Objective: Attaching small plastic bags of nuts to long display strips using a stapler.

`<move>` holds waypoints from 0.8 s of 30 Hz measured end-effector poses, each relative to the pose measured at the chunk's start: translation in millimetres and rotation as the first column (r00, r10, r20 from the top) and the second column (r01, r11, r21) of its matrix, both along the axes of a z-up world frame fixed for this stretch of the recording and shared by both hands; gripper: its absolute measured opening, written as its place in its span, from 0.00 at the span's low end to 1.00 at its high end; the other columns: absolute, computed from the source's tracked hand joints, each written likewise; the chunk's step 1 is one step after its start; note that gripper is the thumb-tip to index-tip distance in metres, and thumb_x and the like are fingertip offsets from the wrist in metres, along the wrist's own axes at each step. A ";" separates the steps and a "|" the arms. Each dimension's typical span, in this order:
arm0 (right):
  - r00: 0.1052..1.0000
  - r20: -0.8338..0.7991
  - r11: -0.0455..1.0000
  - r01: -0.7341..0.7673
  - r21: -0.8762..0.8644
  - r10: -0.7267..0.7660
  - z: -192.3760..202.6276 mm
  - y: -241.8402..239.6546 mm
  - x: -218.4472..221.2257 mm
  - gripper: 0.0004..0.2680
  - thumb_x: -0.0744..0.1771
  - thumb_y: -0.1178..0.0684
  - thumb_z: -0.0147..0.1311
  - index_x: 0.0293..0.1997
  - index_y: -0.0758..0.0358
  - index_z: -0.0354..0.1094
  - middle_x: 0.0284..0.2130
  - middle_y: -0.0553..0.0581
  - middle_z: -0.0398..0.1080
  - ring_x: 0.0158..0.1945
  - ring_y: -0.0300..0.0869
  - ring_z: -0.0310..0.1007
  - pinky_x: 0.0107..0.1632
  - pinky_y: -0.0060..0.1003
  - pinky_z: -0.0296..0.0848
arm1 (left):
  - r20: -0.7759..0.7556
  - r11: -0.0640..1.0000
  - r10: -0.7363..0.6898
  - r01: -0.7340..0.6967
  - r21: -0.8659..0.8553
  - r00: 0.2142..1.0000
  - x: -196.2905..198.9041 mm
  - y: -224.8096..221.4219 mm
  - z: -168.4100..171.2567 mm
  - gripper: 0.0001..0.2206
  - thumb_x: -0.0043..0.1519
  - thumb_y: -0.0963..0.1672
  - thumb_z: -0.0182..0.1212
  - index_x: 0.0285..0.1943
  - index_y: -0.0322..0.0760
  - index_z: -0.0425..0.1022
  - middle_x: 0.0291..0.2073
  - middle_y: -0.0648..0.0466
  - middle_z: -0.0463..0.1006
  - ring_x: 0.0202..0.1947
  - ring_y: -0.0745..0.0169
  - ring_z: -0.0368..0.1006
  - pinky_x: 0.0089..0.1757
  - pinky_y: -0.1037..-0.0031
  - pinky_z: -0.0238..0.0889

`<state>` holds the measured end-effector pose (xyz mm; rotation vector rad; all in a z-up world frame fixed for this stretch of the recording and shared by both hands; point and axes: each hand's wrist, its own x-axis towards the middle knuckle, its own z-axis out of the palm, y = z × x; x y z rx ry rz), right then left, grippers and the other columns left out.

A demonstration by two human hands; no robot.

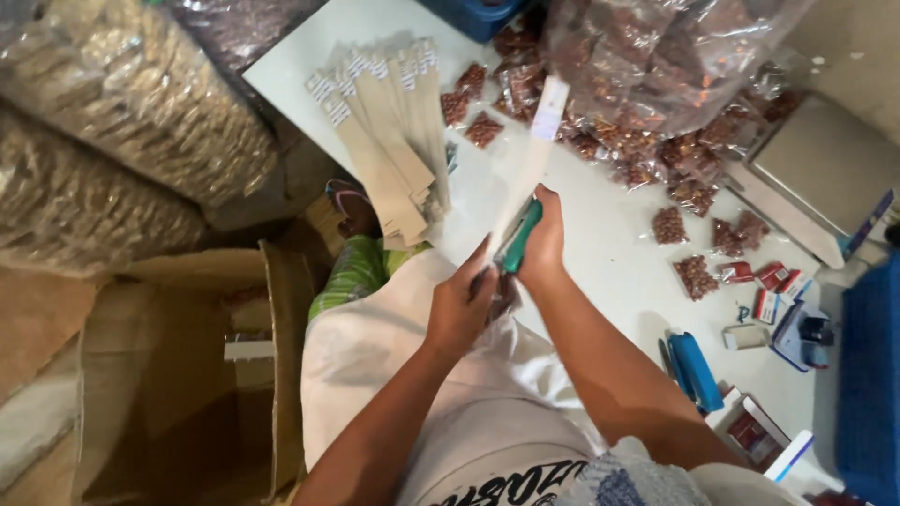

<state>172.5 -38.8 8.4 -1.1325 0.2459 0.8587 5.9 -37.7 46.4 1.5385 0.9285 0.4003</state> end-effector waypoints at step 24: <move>0.428 0.546 0.666 -0.645 -0.375 0.721 19.5 -77.7 24.0 0.05 0.60 0.58 0.65 0.32 0.69 0.76 0.15 0.61 0.73 0.19 0.44 0.74 0.26 0.37 0.75 | 0.241 0.955 0.162 -0.091 -0.282 0.957 2.7 46.2 -130.4 0.15 0.62 0.41 0.63 0.58 0.34 0.76 0.41 0.45 0.82 0.39 0.58 0.77 0.41 0.70 0.73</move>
